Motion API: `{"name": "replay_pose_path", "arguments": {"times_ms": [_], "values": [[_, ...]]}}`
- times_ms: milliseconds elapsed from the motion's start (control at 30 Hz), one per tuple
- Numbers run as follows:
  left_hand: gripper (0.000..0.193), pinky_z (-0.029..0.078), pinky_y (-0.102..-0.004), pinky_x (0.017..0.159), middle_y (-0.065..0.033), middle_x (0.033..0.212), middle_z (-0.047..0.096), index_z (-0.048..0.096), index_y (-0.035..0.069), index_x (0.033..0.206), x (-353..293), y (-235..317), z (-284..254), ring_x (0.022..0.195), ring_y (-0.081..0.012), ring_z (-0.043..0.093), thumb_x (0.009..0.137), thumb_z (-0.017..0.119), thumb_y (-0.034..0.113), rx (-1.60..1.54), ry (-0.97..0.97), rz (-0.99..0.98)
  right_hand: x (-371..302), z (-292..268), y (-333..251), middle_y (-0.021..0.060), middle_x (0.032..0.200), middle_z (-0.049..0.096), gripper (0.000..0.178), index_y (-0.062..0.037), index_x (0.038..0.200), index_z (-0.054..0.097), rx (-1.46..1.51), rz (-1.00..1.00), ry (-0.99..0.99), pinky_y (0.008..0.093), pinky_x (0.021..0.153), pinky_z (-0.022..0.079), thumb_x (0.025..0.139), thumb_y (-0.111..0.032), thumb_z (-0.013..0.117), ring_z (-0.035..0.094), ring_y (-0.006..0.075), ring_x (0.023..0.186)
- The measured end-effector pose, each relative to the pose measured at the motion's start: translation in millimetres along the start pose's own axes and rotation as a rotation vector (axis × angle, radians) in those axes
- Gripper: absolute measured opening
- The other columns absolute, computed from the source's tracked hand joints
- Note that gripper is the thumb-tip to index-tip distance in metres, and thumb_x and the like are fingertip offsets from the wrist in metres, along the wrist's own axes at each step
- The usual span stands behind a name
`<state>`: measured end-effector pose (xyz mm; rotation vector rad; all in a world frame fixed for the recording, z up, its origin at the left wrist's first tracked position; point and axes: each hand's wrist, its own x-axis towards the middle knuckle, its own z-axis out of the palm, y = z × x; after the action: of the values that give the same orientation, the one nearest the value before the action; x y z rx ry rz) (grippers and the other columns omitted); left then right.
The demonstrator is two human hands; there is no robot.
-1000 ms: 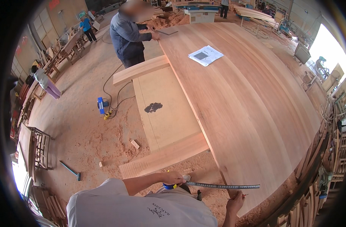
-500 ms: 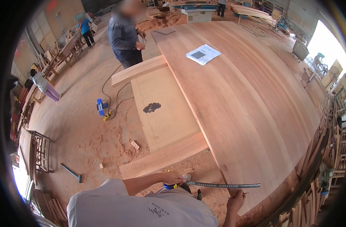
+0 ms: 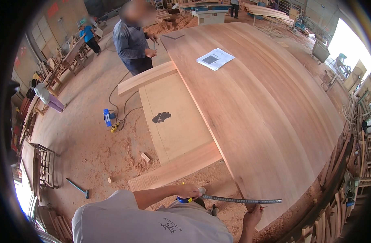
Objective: The person measures a large wooden panel using a tape measure and marks measurements with a pencil. Another person assists by holding the panel and also measuring. The camera wearer repositions the tape measure multiple times to mark different points on the wood.
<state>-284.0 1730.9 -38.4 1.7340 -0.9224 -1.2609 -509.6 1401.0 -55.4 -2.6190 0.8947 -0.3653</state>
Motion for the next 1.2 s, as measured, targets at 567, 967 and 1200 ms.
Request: {"name": "replay_pose_path", "arguments": {"times_ms": [567,967,1200], "values": [[0.046,0.048,-0.0406,0.072,-0.014,0.07,0.064,0.067,0.002,0.075,-3,9,0,0.07,-0.0269,0.061,0.101,0.05,0.037,0.002,0.05,0.039,3,0,6,0.0229,0.099,0.067,0.027,0.001,0.109,0.058,-0.041,-0.026,-0.067,0.0507,0.083,0.048,0.082,0.003,0.054,0.057,0.0446,0.097],[0.045,0.049,-0.0404,0.073,-0.0143,0.072,0.065,0.068,0.002,0.077,-3,1,2,0.071,-0.0282,0.062,0.101,0.05,0.036,0.02,0.058,0.012,2,2,10,0.0215,0.099,0.067,0.028,-0.0003,0.108,0.059,-0.038,-0.031,-0.061,0.0497,0.084,0.047,0.081,0.004,0.054,0.057,0.0435,0.097],[0.046,0.049,-0.0403,0.073,-0.0145,0.072,0.064,0.068,0.002,0.077,-4,0,3,0.071,-0.0281,0.062,0.101,0.05,0.036,-0.025,0.07,0.016,0,5,17,0.0165,0.089,0.065,0.03,-0.0016,0.108,0.061,-0.041,-0.067,-0.025,0.0446,0.078,0.049,0.08,0.005,0.053,0.059,0.0372,0.09]]}}
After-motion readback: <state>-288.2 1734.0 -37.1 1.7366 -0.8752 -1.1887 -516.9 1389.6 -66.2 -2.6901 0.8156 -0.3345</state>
